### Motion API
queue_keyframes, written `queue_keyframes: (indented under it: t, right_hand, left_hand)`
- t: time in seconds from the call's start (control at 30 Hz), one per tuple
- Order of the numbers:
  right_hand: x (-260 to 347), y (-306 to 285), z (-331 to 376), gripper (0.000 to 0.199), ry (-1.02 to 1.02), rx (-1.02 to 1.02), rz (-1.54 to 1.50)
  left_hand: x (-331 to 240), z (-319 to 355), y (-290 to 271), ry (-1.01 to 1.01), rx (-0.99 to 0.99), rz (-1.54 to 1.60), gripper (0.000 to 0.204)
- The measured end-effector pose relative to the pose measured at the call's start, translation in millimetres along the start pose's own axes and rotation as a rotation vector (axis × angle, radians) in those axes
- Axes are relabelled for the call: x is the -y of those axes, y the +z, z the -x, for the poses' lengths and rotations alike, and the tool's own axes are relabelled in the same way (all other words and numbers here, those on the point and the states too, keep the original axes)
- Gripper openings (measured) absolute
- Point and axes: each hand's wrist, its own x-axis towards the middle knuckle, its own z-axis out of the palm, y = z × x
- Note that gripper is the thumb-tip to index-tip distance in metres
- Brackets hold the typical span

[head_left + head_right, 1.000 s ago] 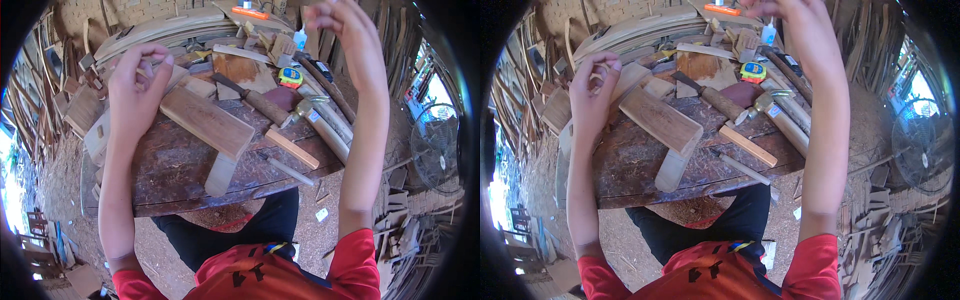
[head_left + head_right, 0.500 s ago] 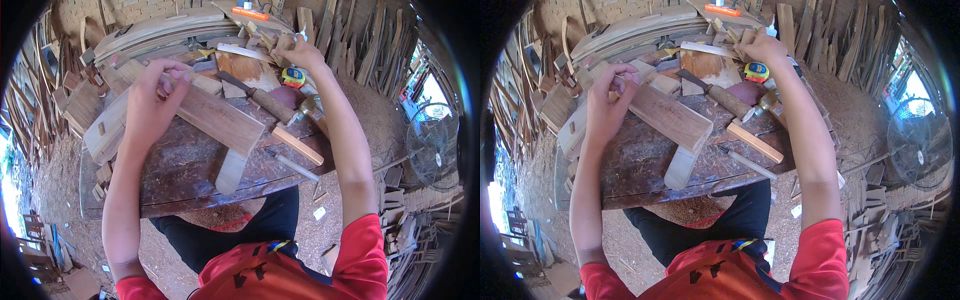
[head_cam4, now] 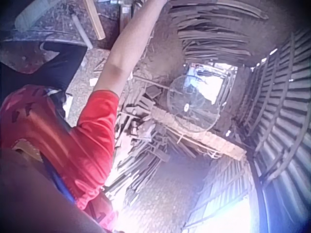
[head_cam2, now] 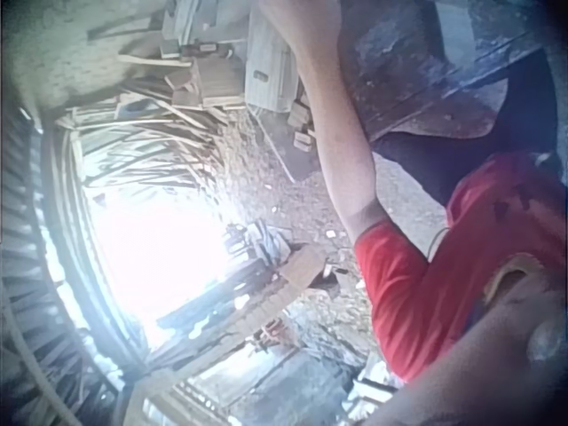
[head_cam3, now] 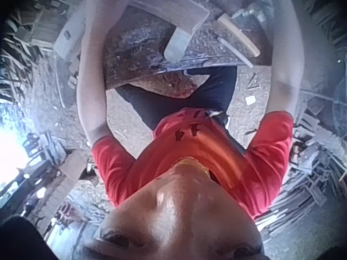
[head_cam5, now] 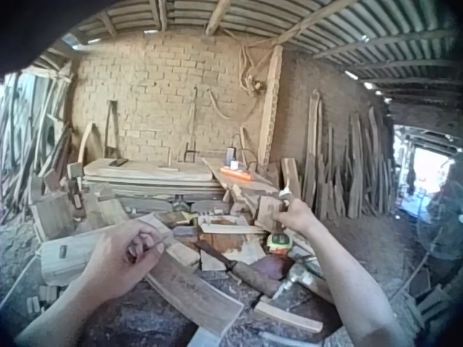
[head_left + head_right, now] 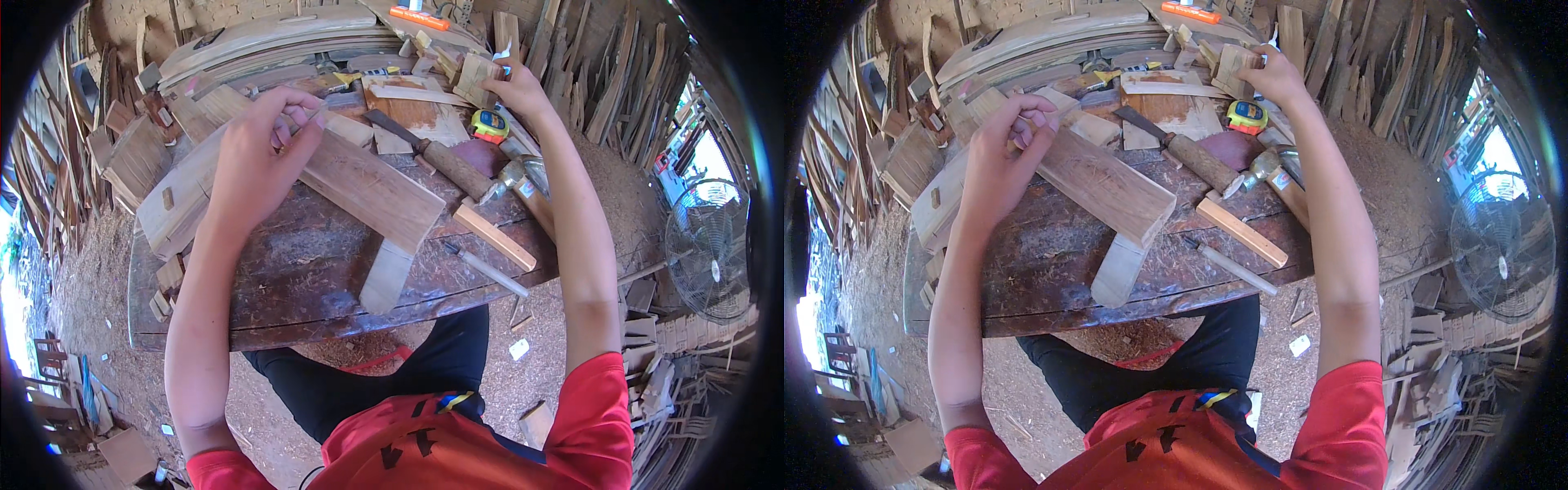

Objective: Assembling wooden pieces by applying glue and hammering them together.

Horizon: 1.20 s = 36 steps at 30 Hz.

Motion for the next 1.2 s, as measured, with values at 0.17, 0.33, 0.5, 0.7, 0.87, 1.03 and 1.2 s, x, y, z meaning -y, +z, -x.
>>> queue_keyframes:
  t: [0.17, 0.33, 0.5, 0.7, 0.87, 1.03, 1.2]
  right_hand:
    - [20, -9, 7, 0.090, -0.028, 0.142, -0.020]
    - [47, -17, 23, 0.091, -0.074, 0.141, 0.082]
    - [89, -43, 75, 0.080, -0.279, 0.025, 0.197]
    - [175, -37, 182, 0.080, -0.547, 0.263, -0.151]
    - [187, -23, 215, 0.071, -0.592, 0.239, 0.063]
    - [172, -36, 182, 0.067, -0.469, 0.084, -0.004]
    - [130, -36, 146, 0.068, -0.390, -0.040, 0.102]
  left_hand:
    - [1, 2, -1, -0.044, 0.046, -0.042, 0.019]
    - [12, 0, -5, 0.006, -0.015, -0.090, 0.024]
    - [12, -6, -9, 0.005, -0.071, -0.087, 0.023]
    - [17, -2, -16, -0.065, -0.099, -0.109, 0.022]
    - [11, -6, -12, -0.042, -0.132, -0.112, 0.024]
    - [-1, -6, -16, -0.060, -0.228, -0.247, 0.018]
    - [-35, 11, 1, -0.027, 0.262, -0.197, 0.041]
